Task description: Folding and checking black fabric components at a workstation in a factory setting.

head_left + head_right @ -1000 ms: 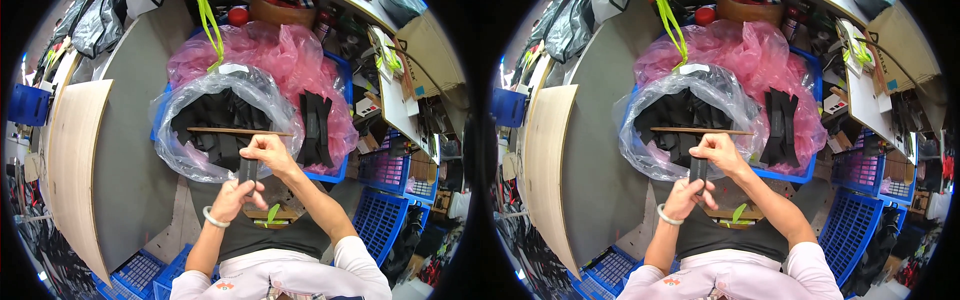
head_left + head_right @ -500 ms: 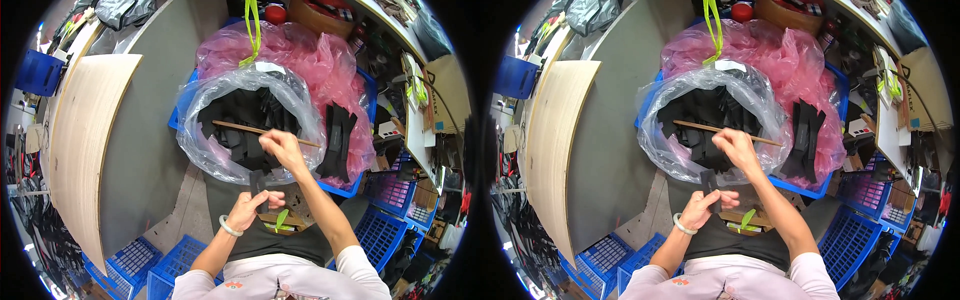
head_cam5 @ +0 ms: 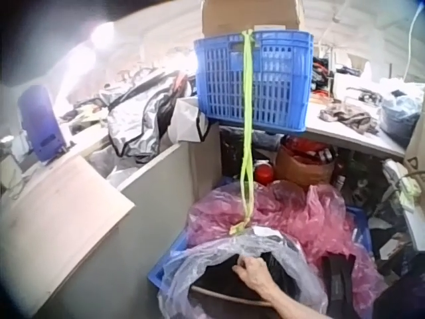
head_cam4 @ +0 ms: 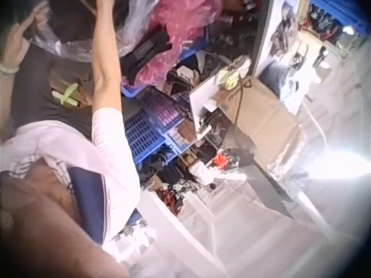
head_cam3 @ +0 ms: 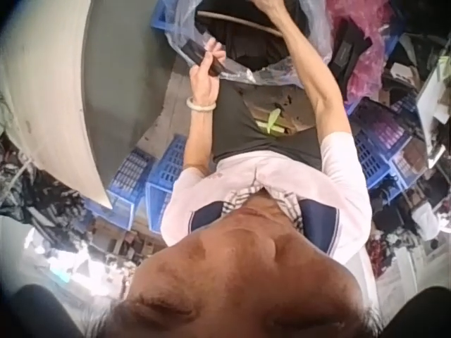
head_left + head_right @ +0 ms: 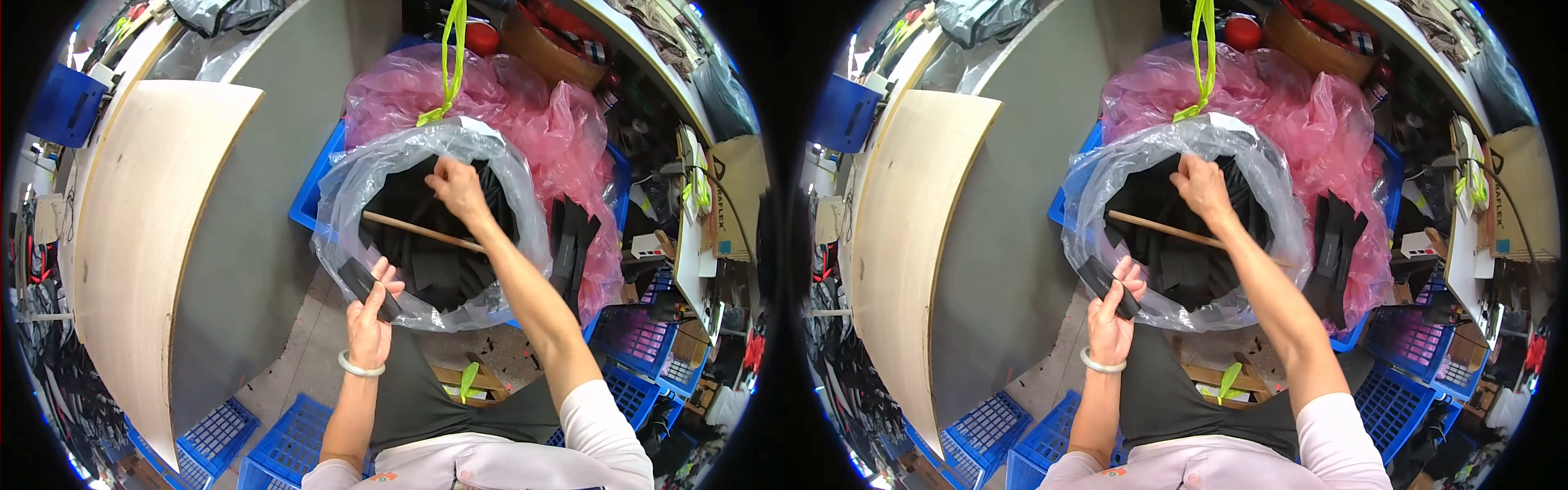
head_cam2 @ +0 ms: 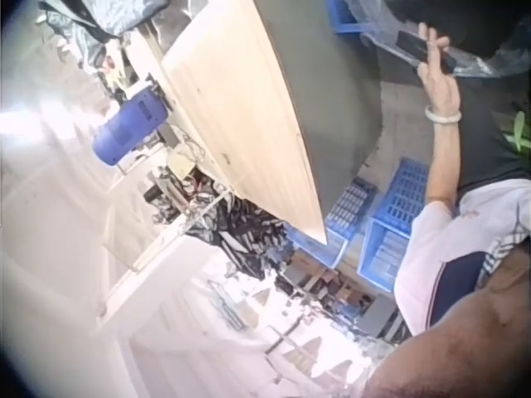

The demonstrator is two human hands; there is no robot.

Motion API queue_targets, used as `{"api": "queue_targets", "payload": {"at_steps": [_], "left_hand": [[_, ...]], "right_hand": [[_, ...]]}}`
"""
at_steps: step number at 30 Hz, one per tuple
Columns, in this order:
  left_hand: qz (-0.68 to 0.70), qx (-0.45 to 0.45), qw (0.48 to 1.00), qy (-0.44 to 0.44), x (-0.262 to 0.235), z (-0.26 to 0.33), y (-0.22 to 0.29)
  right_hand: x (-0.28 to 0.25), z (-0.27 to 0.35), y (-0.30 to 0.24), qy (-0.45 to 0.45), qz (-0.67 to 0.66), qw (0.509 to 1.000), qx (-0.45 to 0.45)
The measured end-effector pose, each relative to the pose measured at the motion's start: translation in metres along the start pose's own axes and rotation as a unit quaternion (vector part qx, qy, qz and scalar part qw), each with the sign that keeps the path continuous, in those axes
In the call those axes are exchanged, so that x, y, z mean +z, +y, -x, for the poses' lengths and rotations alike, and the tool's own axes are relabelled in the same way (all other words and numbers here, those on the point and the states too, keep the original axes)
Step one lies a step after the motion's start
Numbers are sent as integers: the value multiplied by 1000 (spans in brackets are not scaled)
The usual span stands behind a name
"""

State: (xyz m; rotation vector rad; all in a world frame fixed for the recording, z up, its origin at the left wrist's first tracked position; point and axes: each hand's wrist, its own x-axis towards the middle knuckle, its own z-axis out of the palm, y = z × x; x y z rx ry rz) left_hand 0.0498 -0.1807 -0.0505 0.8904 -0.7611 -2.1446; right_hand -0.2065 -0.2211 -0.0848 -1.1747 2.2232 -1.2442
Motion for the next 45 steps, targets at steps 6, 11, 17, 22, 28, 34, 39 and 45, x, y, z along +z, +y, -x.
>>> {"api": "queue_targets", "payload": {"at_steps": [6,11,17,22,28,34,39,45], "left_hand": [[24,61,996,57,12,-71,3],[5,59,995,83,-2,-98,20],[-293,158,939,91,19,-62,-12],[-476,315,821,9,59,-59,-9],[-99,57,987,-113,66,-111,-29],[71,-9,992,-101,60,-124,-31],[150,-72,981,-102,46,-133,-31],[69,-23,993,-97,57,-127,-29]], "right_hand": [[-35,7,16,-221,123,966,53],[-47,43,29,-106,109,988,25],[-53,65,31,-7,38,997,-64],[-59,72,27,-22,-139,990,-11],[-41,64,26,-14,-315,947,59],[-46,57,18,-55,-452,874,170],[-41,54,8,-122,-540,810,193],[-43,54,-8,-47,-422,901,86]]}}
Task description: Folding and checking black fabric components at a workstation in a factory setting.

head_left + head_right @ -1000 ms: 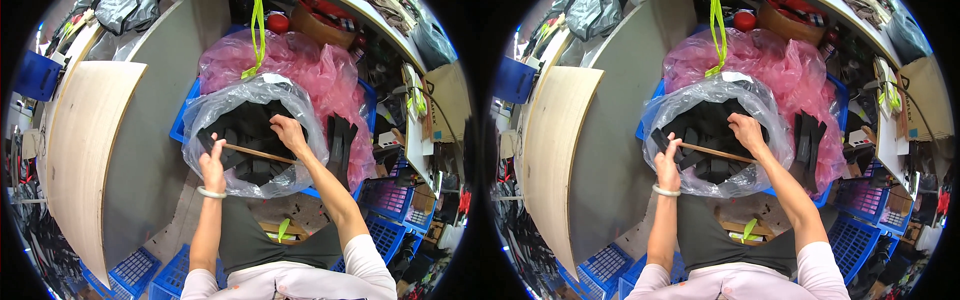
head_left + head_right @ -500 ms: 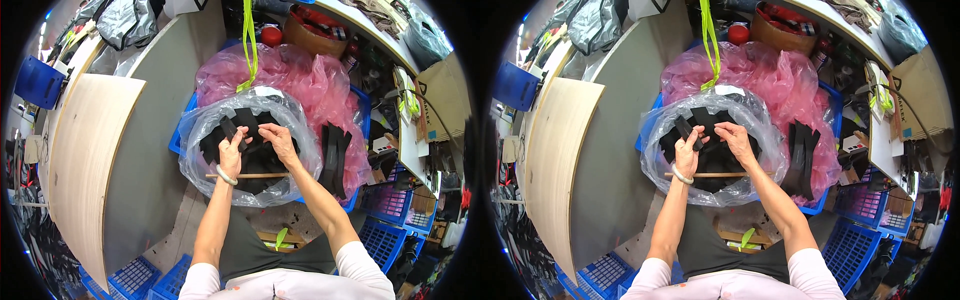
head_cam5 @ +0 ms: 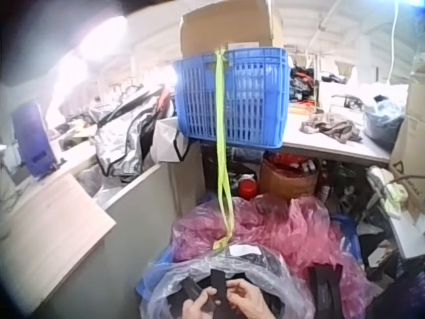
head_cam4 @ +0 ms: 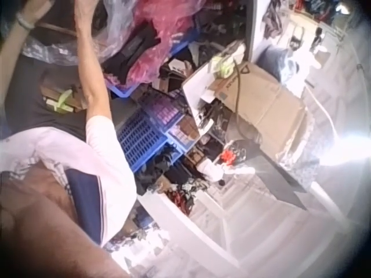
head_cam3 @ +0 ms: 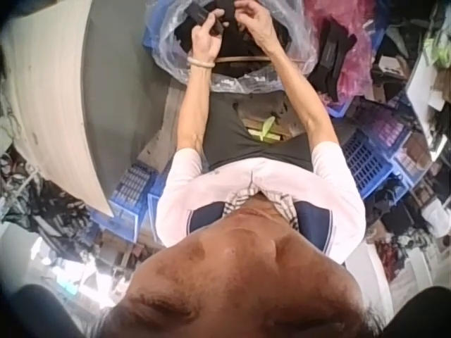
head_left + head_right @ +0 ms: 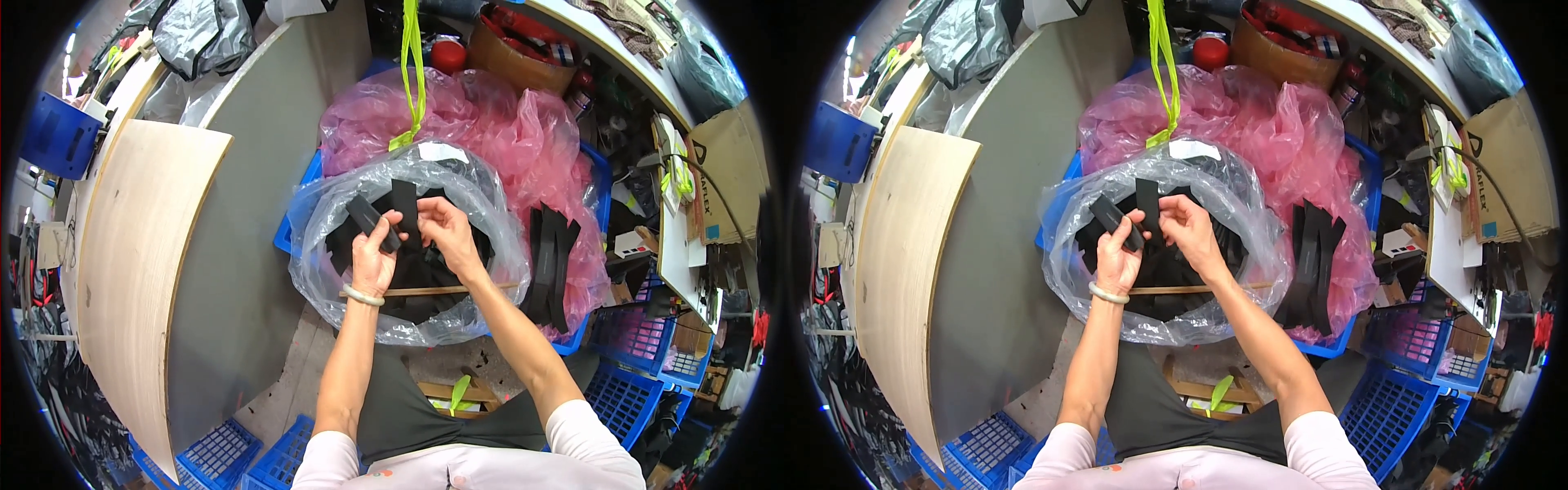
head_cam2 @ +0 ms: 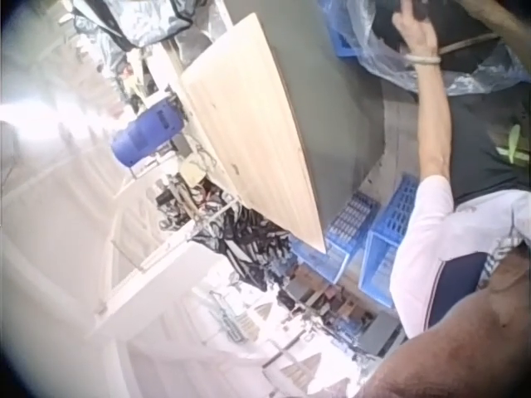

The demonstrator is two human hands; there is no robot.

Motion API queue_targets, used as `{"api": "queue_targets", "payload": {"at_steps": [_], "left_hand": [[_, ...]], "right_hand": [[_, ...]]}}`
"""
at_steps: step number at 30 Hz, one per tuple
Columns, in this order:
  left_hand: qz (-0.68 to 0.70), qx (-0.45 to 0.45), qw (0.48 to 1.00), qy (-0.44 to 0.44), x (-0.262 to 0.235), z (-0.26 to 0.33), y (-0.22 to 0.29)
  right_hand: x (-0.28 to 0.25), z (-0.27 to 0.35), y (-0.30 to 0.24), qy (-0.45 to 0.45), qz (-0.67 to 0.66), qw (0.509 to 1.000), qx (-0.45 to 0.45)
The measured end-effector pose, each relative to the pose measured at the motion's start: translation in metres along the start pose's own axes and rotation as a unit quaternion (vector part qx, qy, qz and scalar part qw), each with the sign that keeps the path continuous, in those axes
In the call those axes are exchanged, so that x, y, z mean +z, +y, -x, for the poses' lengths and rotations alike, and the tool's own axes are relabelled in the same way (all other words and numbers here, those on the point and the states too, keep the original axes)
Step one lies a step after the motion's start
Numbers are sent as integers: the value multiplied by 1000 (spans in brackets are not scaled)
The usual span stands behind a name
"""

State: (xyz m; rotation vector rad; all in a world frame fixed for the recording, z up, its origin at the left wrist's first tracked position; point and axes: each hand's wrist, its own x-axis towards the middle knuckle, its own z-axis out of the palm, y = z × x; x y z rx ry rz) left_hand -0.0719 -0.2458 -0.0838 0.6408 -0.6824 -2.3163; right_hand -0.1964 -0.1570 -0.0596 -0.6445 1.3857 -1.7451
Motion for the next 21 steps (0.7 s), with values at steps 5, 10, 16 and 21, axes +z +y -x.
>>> {"api": "queue_targets", "payload": {"at_steps": [5,10,16,21], "left_hand": [[-220,104,970,-17,29,11,-2],[-442,228,868,-8,29,20,-9],[-322,260,910,17,43,32,-13],[-323,178,928,-53,25,22,-7]], "right_hand": [[6,2,-3,78,333,924,-171],[15,6,6,150,413,874,-207],[25,5,-2,167,383,863,-284],[26,20,-19,91,375,880,-276]]}}
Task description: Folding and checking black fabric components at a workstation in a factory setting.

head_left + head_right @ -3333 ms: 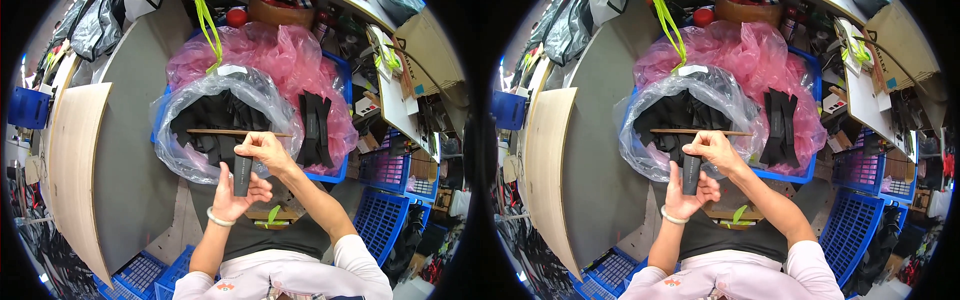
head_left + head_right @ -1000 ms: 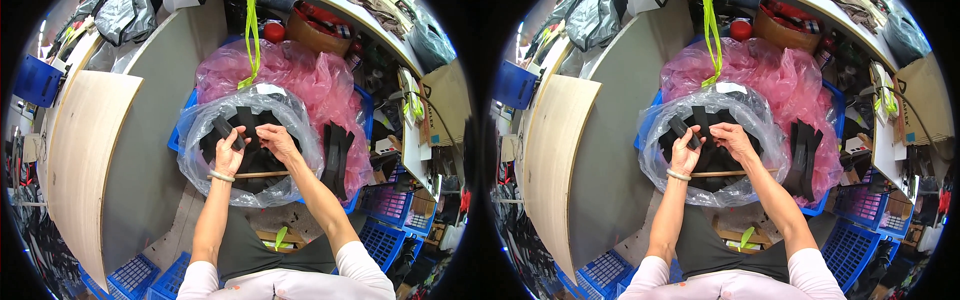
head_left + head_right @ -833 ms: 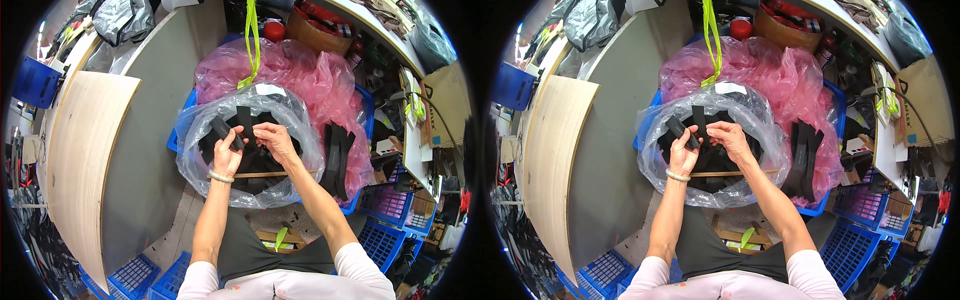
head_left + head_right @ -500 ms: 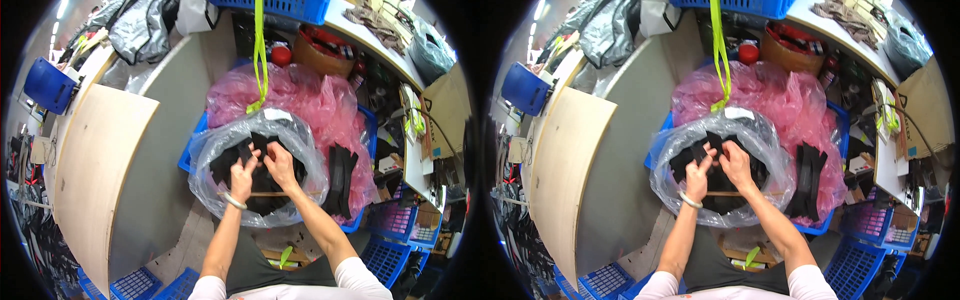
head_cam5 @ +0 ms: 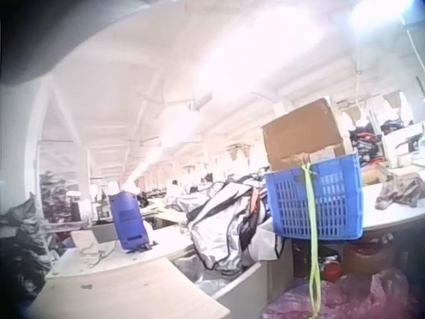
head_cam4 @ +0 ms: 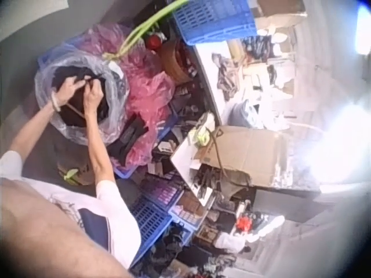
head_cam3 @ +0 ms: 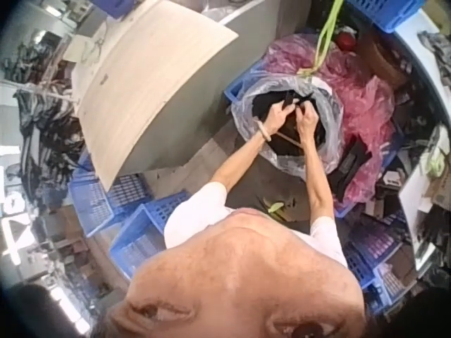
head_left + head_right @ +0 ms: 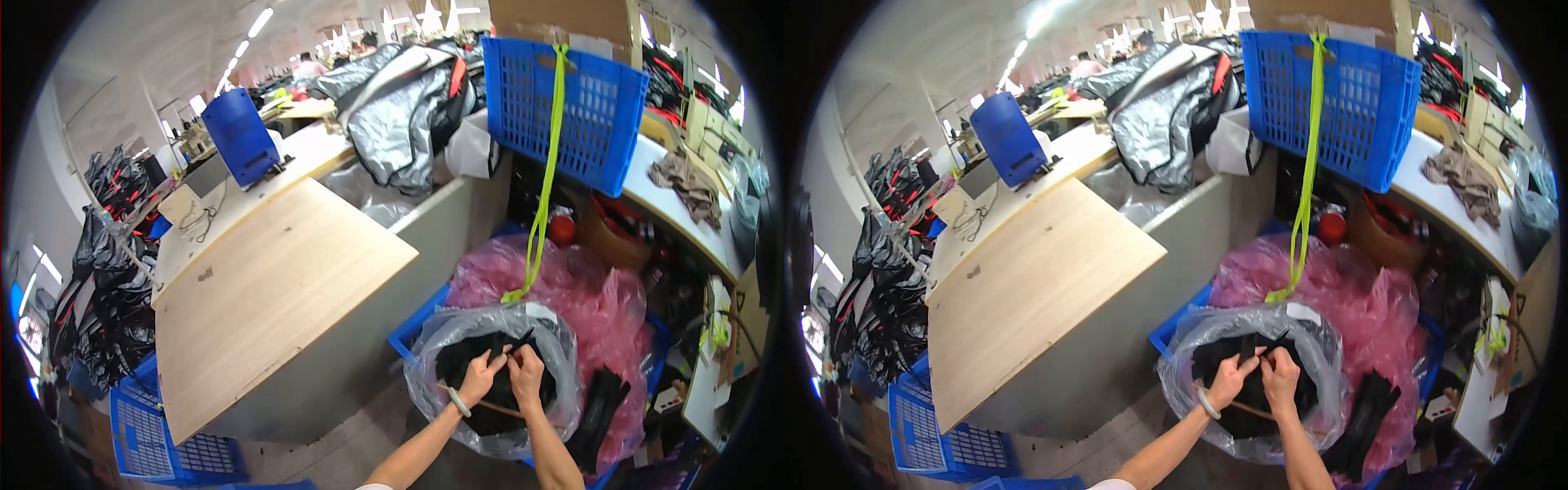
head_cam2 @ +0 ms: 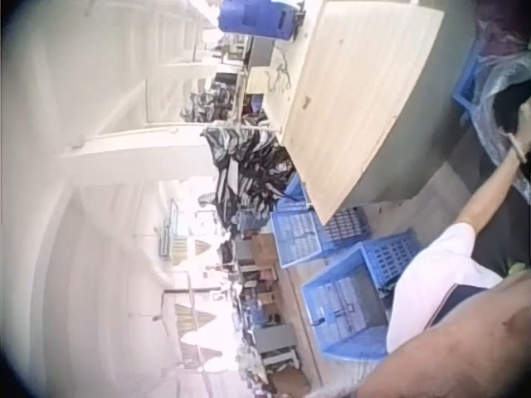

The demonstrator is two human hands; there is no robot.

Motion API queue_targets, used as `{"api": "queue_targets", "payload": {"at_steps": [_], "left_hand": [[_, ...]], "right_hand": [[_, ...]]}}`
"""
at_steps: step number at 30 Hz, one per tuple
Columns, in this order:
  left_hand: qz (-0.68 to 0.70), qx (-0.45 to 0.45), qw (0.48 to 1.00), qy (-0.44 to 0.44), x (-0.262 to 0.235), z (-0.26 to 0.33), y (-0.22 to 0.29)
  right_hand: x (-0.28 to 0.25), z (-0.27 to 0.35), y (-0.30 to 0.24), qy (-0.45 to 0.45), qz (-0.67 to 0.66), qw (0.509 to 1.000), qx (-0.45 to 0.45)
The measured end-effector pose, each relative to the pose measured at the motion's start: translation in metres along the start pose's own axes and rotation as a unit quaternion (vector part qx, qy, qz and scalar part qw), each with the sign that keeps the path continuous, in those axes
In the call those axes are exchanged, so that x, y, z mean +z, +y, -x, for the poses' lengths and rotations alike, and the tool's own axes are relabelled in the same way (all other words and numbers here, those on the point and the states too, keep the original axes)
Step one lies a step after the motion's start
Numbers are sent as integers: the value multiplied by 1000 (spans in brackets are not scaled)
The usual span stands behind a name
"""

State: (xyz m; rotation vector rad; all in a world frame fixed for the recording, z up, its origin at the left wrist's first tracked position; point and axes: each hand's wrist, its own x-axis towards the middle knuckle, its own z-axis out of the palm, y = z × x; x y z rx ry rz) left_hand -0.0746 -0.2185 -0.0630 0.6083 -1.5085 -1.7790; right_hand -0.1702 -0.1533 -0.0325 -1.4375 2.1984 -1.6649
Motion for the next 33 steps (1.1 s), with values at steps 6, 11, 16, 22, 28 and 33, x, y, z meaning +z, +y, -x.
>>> {"api": "queue_targets", "payload": {"at_steps": [6,11,16,22,28,33], "left_hand": [[96,-16,995,30,-4,3,27],[71,-41,995,-48,-1,5,31],[-156,120,980,18,8,7,29],[-80,67,994,40,21,23,60],[-67,246,963,87,-32,65,227],[239,411,872,112,-66,80,308]], "right_hand": [[-5,-11,6,-87,-269,942,182],[-5,-13,11,-42,-242,954,170],[-7,-17,-6,90,42,994,-49],[-7,-23,22,143,50,987,46],[-24,7,86,189,173,959,120],[-5,16,119,110,249,961,39]]}}
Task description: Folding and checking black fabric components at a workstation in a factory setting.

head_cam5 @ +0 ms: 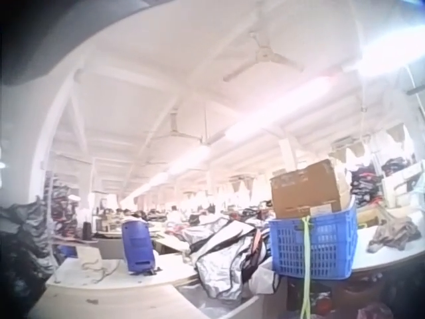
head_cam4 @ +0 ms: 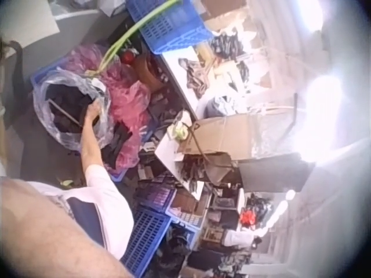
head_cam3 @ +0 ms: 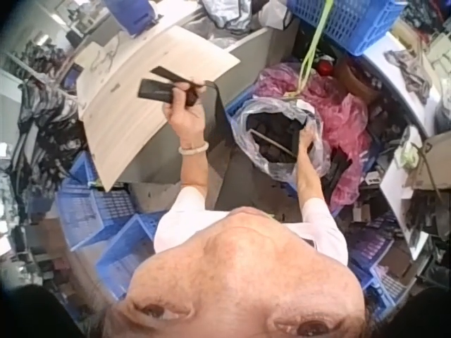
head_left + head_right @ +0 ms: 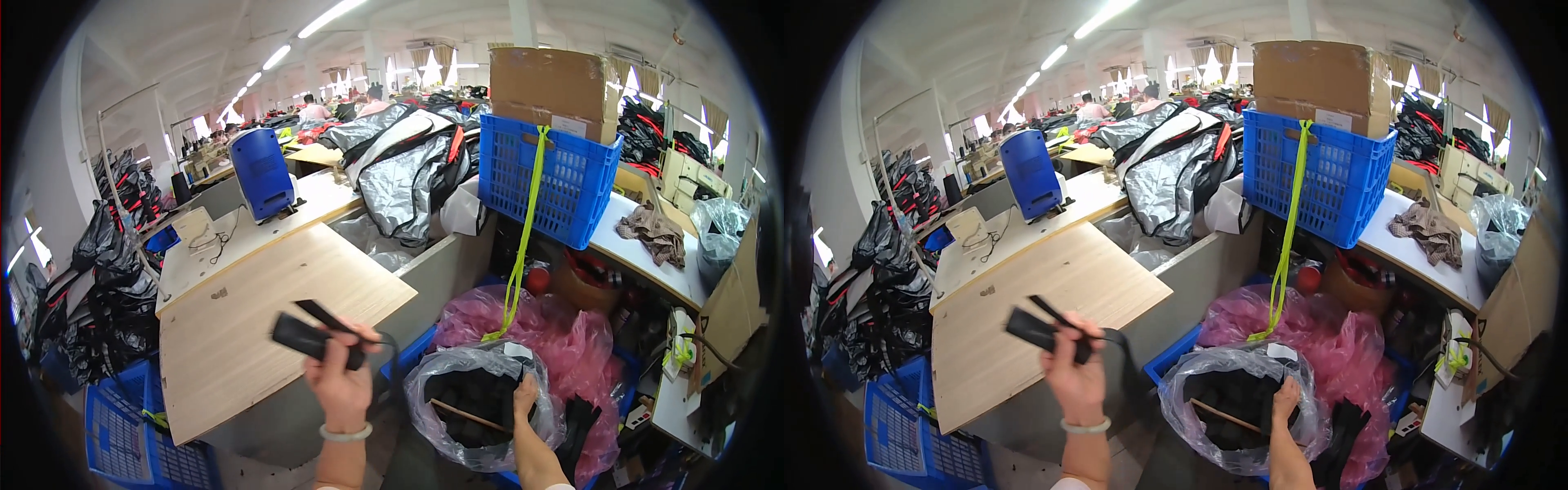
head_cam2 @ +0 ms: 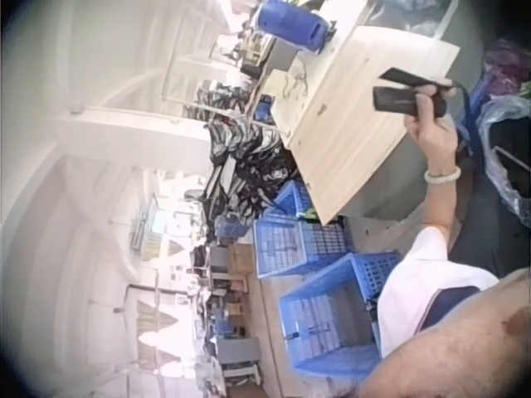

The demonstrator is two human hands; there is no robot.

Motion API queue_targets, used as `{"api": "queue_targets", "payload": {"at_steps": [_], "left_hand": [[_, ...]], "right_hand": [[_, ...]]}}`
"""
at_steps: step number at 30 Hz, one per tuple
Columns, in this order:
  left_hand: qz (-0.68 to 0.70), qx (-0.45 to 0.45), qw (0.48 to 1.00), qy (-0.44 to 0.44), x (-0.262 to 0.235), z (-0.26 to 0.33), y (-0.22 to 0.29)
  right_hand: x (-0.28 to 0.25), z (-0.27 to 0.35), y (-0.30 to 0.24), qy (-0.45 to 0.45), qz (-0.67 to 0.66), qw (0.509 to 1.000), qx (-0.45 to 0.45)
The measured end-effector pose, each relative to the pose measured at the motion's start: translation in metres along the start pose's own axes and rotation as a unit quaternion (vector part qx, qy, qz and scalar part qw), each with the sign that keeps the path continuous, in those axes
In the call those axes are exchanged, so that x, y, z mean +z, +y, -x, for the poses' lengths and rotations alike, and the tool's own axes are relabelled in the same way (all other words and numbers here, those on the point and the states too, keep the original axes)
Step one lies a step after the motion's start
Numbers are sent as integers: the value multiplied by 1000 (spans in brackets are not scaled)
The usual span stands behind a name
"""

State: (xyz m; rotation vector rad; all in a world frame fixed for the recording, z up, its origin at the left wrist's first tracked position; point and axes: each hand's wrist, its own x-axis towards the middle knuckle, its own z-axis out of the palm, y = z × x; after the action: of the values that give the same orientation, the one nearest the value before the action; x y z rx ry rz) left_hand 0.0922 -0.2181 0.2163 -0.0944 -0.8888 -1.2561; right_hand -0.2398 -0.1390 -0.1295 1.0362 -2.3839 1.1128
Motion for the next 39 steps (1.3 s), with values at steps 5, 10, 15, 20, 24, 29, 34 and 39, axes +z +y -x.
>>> {"api": "queue_targets", "payload": {"at_steps": [5,10,15,20,24,29,34,39], "left_hand": [[-154,-133,978,-41,33,9,32],[-125,-332,932,-68,40,48,-19],[-70,-381,920,-55,54,68,-34],[-10,-449,894,-15,53,115,-51],[-94,-497,858,-87,64,188,-61],[-83,-553,826,-71,66,227,-63],[-108,-588,801,-24,69,226,-58],[8,-665,746,39,64,230,-71]], "right_hand": [[-40,-32,-78,-153,-34,985,71],[-191,-50,-239,-195,-565,798,73],[-263,-49,-231,-296,-551,777,77],[-313,-29,-163,-327,-361,873,41],[-313,18,-152,-191,-361,912,29],[-314,54,-143,-104,-210,965,-118],[-302,70,-119,-120,-226,961,-109],[-311,76,-100,-10,-196,972,-132]]}}
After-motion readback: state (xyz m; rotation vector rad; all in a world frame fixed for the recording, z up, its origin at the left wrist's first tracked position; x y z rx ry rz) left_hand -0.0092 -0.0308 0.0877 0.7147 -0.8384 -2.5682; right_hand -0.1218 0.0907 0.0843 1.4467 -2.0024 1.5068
